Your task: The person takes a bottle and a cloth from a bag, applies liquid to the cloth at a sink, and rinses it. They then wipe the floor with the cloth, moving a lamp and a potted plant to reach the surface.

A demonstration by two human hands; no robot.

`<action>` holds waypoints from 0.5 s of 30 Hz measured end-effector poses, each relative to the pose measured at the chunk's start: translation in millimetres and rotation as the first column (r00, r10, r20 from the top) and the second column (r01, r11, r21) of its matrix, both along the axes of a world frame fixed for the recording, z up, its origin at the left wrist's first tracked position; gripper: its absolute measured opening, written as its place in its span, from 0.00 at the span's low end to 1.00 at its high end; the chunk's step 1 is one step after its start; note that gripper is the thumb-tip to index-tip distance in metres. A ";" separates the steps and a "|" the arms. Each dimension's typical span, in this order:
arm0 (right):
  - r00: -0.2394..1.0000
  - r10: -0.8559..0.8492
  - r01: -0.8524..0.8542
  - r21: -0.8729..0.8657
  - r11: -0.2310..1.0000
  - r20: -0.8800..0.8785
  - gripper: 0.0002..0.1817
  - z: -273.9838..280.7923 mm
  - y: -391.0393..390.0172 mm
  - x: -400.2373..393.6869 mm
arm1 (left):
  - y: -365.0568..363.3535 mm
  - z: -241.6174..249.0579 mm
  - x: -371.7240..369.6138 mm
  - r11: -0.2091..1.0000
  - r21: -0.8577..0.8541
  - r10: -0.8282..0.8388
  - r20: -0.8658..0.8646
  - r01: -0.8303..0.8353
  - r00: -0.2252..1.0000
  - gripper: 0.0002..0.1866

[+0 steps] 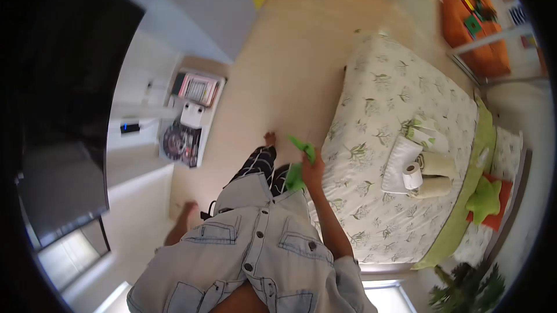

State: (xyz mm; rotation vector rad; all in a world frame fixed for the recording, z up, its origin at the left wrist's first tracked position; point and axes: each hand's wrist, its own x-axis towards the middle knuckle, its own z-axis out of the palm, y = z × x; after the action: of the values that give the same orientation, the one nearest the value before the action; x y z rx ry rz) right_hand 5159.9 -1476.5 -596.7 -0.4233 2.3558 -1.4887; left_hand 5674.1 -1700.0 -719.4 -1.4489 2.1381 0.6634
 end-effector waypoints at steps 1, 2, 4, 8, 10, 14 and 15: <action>0.997 -0.075 0.075 -0.003 0.997 0.001 0.10 1.8 11.2 -23.8 | -74.9 -14.4 -53.7 0.943 -0.222 -0.258 -0.022 0.246 0.966 0.11; 0.981 -0.169 0.161 0.091 0.983 0.093 0.09 5.9 26.2 -42.6 | -146.2 -31.5 -120.9 0.613 -0.638 -0.569 0.052 0.466 0.820 0.12; 0.942 -0.310 0.283 0.193 0.940 0.128 0.09 14.1 57.2 -68.6 | -276.5 -33.5 -286.4 0.618 -0.470 -0.653 0.140 0.630 0.745 0.14; 0.828 -0.561 0.508 0.386 0.770 0.028 0.10 30.9 74.5 -93.3 | -314.7 57.1 -710.1 0.938 -0.295 -0.345 -0.738 0.182 0.580 0.17; 0.796 -0.591 0.596 0.348 0.724 -0.133 0.10 15.9 70.2 -128.4 | -288.8 60.8 -840.2 0.924 -0.061 -0.224 -0.886 0.377 0.406 0.17; 0.751 -0.631 0.660 0.241 0.711 -0.196 0.10 3.2 -31.1 -267.0 | -264.3 17.1 -848.7 0.716 0.092 -0.512 -0.604 0.692 0.610 0.24; 0.765 -0.638 0.640 0.200 0.741 -0.085 0.11 23.2 -57.0 -309.1 | -293.8 -64.9 -800.8 0.697 0.018 -0.631 -0.458 0.716 0.626 0.25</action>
State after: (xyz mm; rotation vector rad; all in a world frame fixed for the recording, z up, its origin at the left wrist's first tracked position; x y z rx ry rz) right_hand 4850.8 -1533.5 -573.5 0.5051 2.7893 -1.4308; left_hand 4873.3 -1993.8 -784.3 -0.2957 2.5970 0.8973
